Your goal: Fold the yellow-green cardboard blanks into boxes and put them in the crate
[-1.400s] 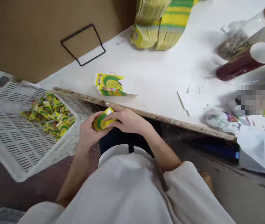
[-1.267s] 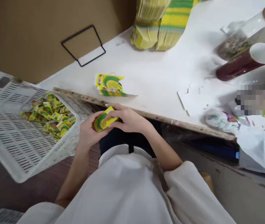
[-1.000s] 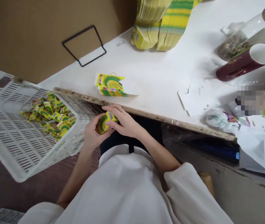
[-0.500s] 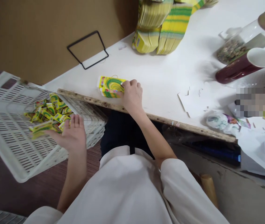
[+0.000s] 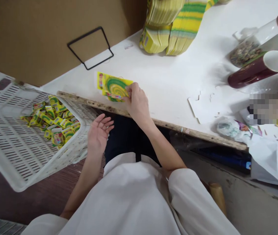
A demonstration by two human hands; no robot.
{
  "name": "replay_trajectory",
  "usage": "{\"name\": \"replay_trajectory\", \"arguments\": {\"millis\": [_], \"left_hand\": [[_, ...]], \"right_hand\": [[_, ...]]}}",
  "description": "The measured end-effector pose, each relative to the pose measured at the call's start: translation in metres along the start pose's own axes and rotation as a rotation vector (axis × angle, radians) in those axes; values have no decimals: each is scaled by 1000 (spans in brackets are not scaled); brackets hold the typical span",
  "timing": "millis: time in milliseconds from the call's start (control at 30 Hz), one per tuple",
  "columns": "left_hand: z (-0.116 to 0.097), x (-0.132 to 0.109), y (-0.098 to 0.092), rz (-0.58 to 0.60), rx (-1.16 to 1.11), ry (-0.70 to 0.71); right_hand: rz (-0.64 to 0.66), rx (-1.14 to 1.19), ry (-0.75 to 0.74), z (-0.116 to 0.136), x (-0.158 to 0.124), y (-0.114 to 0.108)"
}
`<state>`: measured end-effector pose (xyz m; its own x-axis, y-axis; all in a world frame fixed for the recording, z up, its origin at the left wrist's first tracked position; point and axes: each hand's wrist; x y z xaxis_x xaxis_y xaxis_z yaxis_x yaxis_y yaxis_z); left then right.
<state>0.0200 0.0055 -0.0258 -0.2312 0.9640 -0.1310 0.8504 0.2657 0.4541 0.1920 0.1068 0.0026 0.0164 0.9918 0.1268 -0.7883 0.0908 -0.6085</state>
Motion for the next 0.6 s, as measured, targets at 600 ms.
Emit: {"name": "replay_trajectory", "arguments": {"millis": [600], "left_hand": [[-6, 4, 34, -167, 27, 354]], "right_hand": [[708, 649, -35, 28, -72, 8]]}}
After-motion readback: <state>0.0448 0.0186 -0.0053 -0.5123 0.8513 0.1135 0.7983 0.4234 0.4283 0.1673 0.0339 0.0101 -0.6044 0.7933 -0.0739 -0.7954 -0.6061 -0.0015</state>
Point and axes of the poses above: each hand's wrist, its own x-axis towards the middle knuckle, its own y-axis out of the palm, z = x × y, and after that the axes turned 6 degrees about y, right-handed
